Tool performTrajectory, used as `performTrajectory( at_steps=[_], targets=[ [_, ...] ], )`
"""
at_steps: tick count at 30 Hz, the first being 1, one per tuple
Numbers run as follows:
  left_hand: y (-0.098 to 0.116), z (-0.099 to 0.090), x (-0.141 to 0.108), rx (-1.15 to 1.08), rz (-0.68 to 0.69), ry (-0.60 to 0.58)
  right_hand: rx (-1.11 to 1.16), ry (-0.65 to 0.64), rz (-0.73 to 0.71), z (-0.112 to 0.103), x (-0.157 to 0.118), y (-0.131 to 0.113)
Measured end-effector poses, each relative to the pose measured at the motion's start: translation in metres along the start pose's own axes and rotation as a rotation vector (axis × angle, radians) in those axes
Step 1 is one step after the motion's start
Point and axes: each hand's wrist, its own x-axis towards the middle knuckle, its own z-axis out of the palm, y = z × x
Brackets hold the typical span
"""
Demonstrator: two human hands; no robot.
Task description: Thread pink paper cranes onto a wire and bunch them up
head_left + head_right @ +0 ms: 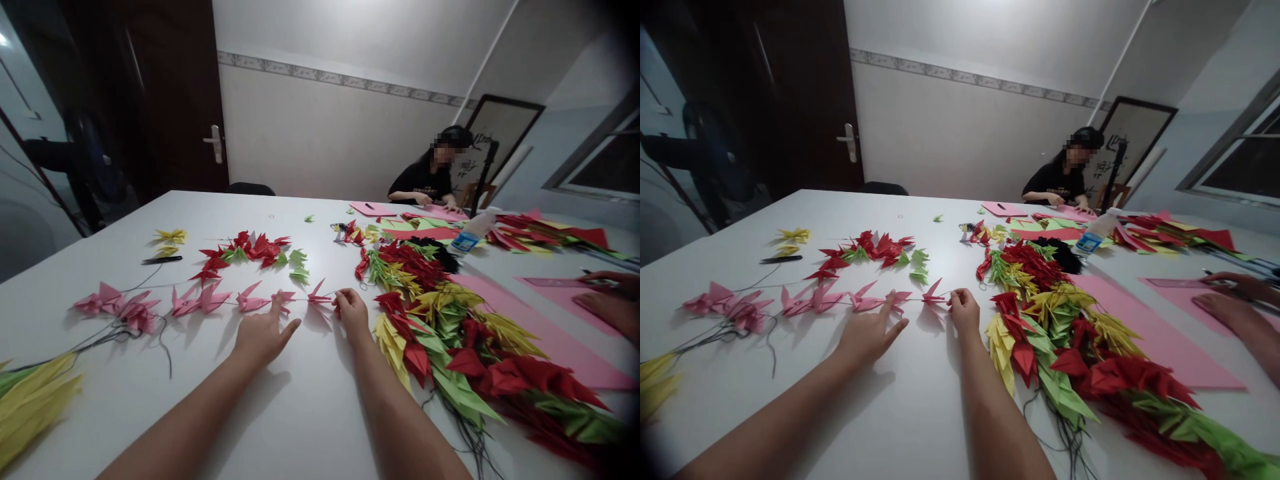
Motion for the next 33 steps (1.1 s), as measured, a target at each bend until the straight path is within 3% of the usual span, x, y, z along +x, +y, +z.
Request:
performTrajectory(
  at_steps=[4,8,11,14,17,20,24,26,28,30,33],
  targets=[
    [0.030,-0.001,0.005,-0.017,0.105,0.059,-0.007,0.001,-0.008,0.000,0.000,0.001],
    [0.059,0.008,0.019,-0.050,0.124,-0.055,-0.010,-0.003,-0.015,-0.001,0.000,0.000],
    [0.061,0.011,0.019,-0.070,0.118,-0.076,-0.010,-0.003,-0.007,-0.001,-0.001,-0.001],
    [0.039,0.002,-0.001,-0.085,0.163,0.051,-0.011,-0.002,0.003,0.000,-0.001,-0.002],
    [-0.012,-0.011,-0.031,-0.046,0.159,0.122,-0.015,-0.003,0.013,-0.001,0.000,-0.001],
    [-0.077,-0.020,-0.051,0.112,-0.079,0.181,-0.023,-0.004,0.012,-0.001,0.001,0.002],
    [-0.143,-0.026,-0.054,0.172,-0.385,-0.023,-0.026,-0.007,0.009,-0.001,0.002,0.003],
    [-0.154,-0.026,-0.052,0.136,-0.421,-0.105,-0.021,-0.006,0.013,-0.001,0.002,0.002],
    [-0.152,-0.026,-0.049,0.124,-0.433,-0.112,-0.015,-0.003,0.018,0.000,0.001,0.001],
    [-0.140,-0.025,-0.048,0.154,-0.428,-0.061,-0.011,-0.002,0.018,-0.001,0.000,0.000],
    [-0.119,-0.021,-0.043,0.220,-0.304,0.022,-0.010,-0.004,0.016,-0.001,0.000,0.001]
  ],
)
